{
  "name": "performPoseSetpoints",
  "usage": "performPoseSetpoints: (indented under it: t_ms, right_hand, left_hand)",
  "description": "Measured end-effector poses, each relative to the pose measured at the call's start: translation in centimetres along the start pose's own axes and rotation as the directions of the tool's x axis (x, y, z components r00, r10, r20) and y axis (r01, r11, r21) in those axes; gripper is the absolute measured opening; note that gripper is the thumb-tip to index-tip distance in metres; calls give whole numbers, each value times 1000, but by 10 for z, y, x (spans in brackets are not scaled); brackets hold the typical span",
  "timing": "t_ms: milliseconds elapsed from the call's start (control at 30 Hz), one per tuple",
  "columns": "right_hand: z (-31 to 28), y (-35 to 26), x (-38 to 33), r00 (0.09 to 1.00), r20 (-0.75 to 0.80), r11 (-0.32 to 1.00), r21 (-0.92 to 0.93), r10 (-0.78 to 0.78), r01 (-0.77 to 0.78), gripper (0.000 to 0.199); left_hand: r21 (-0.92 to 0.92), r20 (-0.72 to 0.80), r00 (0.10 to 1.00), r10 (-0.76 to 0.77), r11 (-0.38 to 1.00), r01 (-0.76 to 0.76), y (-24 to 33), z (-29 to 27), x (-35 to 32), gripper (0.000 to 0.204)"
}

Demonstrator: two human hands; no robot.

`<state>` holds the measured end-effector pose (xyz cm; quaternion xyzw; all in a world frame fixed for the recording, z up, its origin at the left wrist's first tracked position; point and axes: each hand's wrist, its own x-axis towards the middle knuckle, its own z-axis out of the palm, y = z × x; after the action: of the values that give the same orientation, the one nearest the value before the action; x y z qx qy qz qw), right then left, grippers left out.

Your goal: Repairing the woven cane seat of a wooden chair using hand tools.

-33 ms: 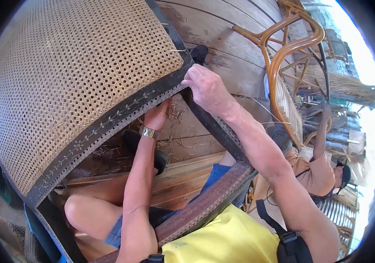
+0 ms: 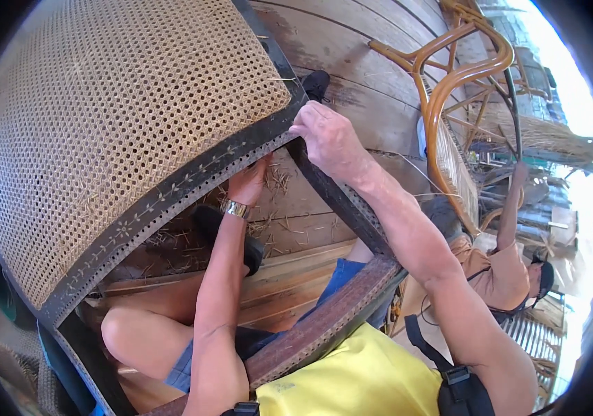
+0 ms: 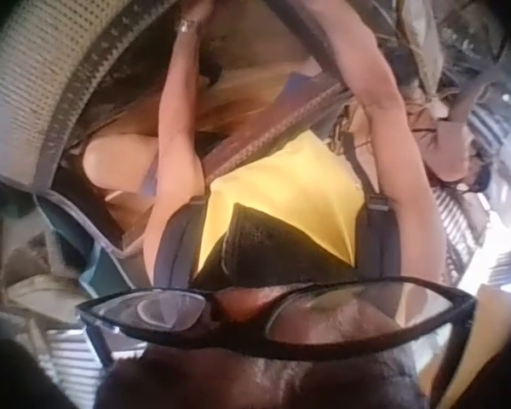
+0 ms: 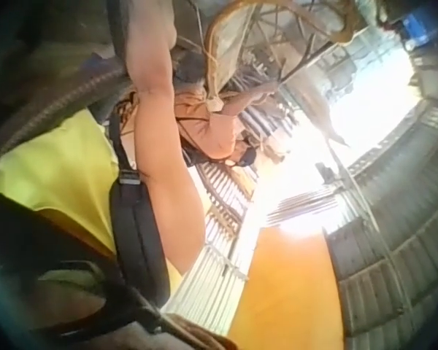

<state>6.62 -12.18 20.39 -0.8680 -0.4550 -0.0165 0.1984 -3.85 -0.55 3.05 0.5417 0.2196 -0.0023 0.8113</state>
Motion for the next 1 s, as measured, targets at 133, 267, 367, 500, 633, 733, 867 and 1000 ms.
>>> performPoseSetpoints:
  t_ms: [133,267,367,500,633,733,867,1000]
  right_hand:
    - [-1,-6,0,998,-52,999,19,-27,28,17]
    - [1,4,5,994,-105,999,39,-12,16,17]
    - [-1,-9,6,981,-193,996,90,20,-2,15]
    - [8,-12,5,986,-117,983,151,122,-104,10]
    - [-9,-5,-2,942,84,850,411,324,-329,9]
    - [5,8,-9,963,118,879,393,241,-268,7]
    - [-6,-4,9,918,-55,853,394,394,-343,11]
    - [-9,11,-7,873,155,783,390,463,-484,10]
  left_hand:
    - [-52,6,996,90,995,-90,3,9,-3,36]
    - [-72,-15,997,73,995,-74,1,12,-2,37]
    - [-54,-36,991,130,990,-132,-4,12,-2,38]
    - [-160,-35,999,33,986,-38,4,7,-4,29]
    - [-189,-17,999,35,981,-38,20,10,-6,18]
    - [-281,21,1000,0,960,6,18,15,-8,16]
    - [-251,-47,999,20,967,-31,15,5,-8,15]
    - [-125,10,993,116,986,-114,4,5,-1,15]
